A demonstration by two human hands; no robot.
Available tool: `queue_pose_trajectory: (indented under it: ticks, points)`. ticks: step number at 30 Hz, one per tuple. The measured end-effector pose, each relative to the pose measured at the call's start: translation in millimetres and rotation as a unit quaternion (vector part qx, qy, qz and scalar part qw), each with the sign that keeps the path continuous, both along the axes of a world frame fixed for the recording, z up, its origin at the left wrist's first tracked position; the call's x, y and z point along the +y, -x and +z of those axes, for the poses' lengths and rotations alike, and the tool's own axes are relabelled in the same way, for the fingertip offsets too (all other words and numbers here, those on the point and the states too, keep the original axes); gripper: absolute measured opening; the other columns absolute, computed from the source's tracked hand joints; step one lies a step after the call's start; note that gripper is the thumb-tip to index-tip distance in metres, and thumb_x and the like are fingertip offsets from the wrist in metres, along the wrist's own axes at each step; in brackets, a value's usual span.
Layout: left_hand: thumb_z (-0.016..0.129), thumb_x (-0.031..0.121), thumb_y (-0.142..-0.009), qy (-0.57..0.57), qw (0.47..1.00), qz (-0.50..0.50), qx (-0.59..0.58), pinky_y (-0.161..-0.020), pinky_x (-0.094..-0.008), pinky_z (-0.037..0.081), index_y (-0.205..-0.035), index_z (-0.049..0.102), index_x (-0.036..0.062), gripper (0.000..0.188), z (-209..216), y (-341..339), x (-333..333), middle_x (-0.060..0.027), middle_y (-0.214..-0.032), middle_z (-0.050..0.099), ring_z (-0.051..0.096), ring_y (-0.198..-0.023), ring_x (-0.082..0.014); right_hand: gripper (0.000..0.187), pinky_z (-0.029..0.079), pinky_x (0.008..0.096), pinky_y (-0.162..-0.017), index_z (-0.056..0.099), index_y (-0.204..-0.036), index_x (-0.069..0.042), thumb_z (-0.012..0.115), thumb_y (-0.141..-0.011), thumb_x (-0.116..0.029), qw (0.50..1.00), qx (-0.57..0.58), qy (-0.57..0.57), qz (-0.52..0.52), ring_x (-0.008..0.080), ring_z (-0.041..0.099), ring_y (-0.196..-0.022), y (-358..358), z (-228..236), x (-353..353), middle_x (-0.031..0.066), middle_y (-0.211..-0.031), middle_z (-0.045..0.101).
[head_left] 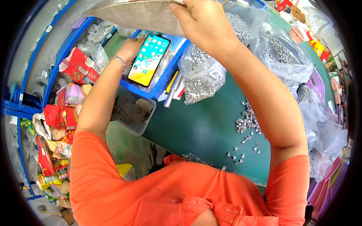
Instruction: The person sits at a green workbench and repeatedly picks up small silver fasteners, separates them, and places them into a growing pile. The hands handle the items one at a time throughout the clip.
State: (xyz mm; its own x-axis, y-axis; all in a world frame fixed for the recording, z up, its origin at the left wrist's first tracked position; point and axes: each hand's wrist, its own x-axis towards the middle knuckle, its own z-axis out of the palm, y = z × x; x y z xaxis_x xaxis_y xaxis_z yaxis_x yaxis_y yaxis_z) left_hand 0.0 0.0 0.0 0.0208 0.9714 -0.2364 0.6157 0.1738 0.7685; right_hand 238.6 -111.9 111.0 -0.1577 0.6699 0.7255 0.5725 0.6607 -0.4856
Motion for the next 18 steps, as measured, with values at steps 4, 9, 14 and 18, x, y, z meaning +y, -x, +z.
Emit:
queue_pose_trajectory:
  ticks: [4, 9, 14, 18]
  points:
    - [0.050, 0.041, -0.102, -0.239, 0.947, -0.055, 0.207, -0.078, -0.0395, 0.051, -0.102, 0.069, -0.0056, 0.050, 22.4, 29.5, -28.3, -0.0192, -0.089, 0.071, 0.068, -0.083, -0.0293, 0.019, 0.054, 0.0529, -0.075, 0.065, -0.096, -0.001, 0.060, -0.092, -0.019, 0.999, -0.024, -0.026, -0.036, 0.0459, 0.067, -0.083, 13.4, -18.5, 5.1, 0.0271, -0.083, 0.067]
    - [0.053, 0.031, -0.104, -0.144, 0.974, -0.155, 0.077, -0.073, -0.0307, 0.051, -0.101, 0.071, -0.0039, 0.039, 65.4, 41.9, -132.0, -0.0108, -0.088, 0.072, 0.067, -0.080, -0.0190, 0.017, 0.056, 0.0503, -0.073, 0.066, -0.093, -0.002, 0.062, -0.090, -0.019, 0.995, -0.073, -0.065, -0.009, 0.0424, 0.069, -0.083, 16.4, -52.4, -13.3, 0.0235, -0.085, 0.070]
    - [0.052, 0.028, -0.103, -0.130, 0.971, -0.180, -0.090, -0.066, -0.0287, 0.049, -0.098, 0.069, -0.0072, 0.039, 88.6, 78.0, -200.1, -0.0137, -0.085, 0.070, 0.064, -0.074, -0.0165, 0.029, 0.054, 0.0434, -0.077, 0.070, -0.099, -0.004, 0.070, -0.089, -0.031, 0.957, -0.171, 0.160, 0.170, 0.0371, 0.068, -0.085, -0.6, -72.6, -51.6, 0.0183, -0.091, 0.071]
    - [0.047, 0.020, -0.102, -0.191, 0.913, -0.297, -0.203, -0.059, -0.0233, 0.044, -0.103, 0.066, -0.0085, 0.035, 81.8, 70.9, -218.6, -0.0107, -0.081, 0.063, 0.057, -0.068, -0.0131, 0.023, 0.054, 0.0435, -0.075, 0.074, -0.099, -0.006, 0.066, -0.091, -0.027, 0.987, -0.033, 0.113, 0.105, 0.0372, 0.068, -0.083, -73.2, -75.7, -123.4, 0.0182, -0.087, 0.070]
